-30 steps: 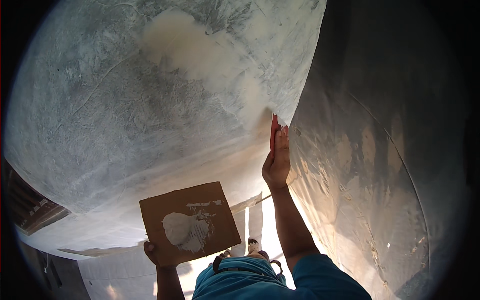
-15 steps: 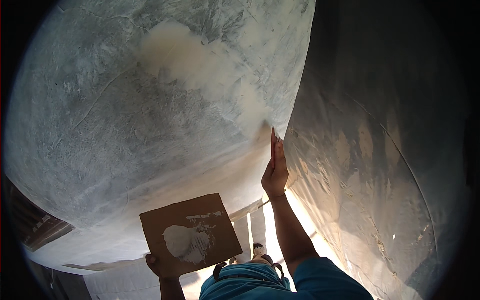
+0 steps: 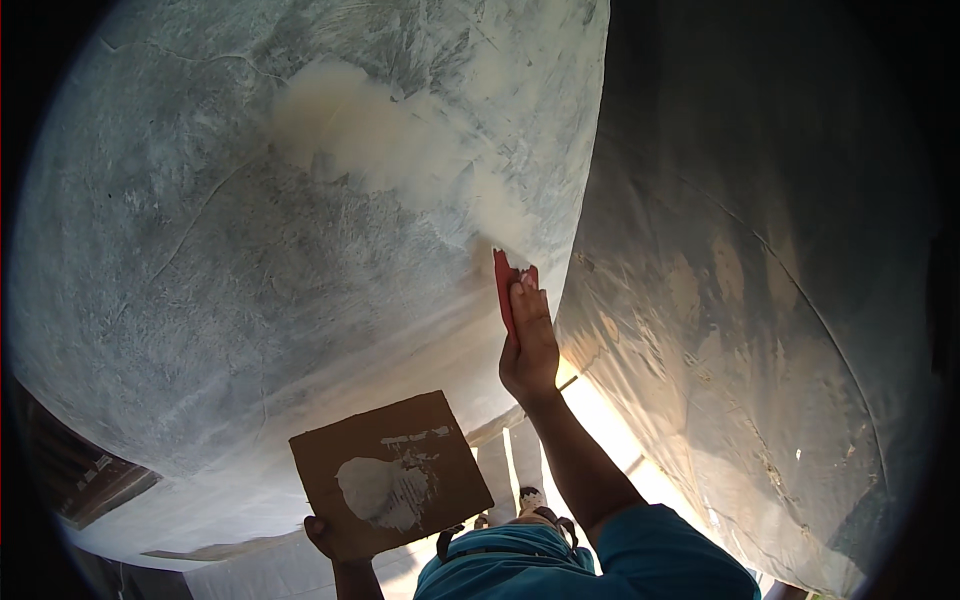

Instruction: Apply wall putty to a surface using a hand scraper.

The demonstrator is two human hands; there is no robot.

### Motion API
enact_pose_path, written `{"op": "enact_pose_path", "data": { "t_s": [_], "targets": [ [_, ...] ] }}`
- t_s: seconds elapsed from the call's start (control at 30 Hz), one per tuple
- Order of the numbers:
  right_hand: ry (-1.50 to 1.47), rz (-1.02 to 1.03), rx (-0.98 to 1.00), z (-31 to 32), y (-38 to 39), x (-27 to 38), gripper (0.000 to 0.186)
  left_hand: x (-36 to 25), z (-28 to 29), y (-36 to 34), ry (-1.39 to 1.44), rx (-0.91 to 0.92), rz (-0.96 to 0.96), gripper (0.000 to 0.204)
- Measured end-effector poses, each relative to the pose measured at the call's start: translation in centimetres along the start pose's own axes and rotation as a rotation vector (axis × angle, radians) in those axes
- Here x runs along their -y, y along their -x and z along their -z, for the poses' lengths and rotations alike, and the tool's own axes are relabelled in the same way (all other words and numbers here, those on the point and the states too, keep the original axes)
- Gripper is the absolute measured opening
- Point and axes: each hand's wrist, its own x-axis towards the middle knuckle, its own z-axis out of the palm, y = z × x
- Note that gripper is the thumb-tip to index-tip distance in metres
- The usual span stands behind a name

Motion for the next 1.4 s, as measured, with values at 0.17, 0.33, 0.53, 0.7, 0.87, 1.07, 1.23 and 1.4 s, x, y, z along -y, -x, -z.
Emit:
{"op": "enact_pose_path", "data": {
  "t_s": [0.17, 0.33, 0.53, 0.7, 0.87, 1.07, 1.23, 1.4],
  "targets": [
    [0.139, 0.020, 0.078, -1.7, -4.9, 0.3, 0.066, 1.3, -2.5, -1.9, -0.003, 0.043, 0.051, 0.083],
    [-0.074, 0.091, 0.398, -3.5, 5.3, 2.1, 0.058, 0.9, -2.2, -2.1, -0.047, 0.049, 0.022, 0.083],
    [-0.252, -1.063, 0.586, 5.9, 11.6, 4.8, 0.046, 2.2, -1.2, -1.2, 0.015, -0.008, 0.046, 0.078],
    [-0.822, -1.447, -0.087, 7.7, 20.7, 0.4, 0.035, 5.0, 2.8, -1.5, 0.064, -0.034, 0.157, 0.074],
    [-1.188, -1.478, -0.286, 9.2, 18.4, -3.3, 0.030, 8.4, 0.0, -3.6, -0.162, -0.022, -0.003, 0.072],
    [-1.338, -1.420, -0.261, 10.7, 9.4, -5.3, 0.042, 9.7, -5.4, -3.8, -0.158, 0.116, -0.056, 0.076],
    [-1.551, -1.355, -0.125, 12.5, 6.9, -6.4, 0.042, 11.5, -4.3, -1.9, -0.182, 0.121, -0.177, 0.077],
    [-1.690, -1.366, -0.096, 12.9, 6.6, -7.3, 0.042, 13.4, -4.6, -0.4, -0.201, 0.046, -0.249, 0.077]
  ]
}}
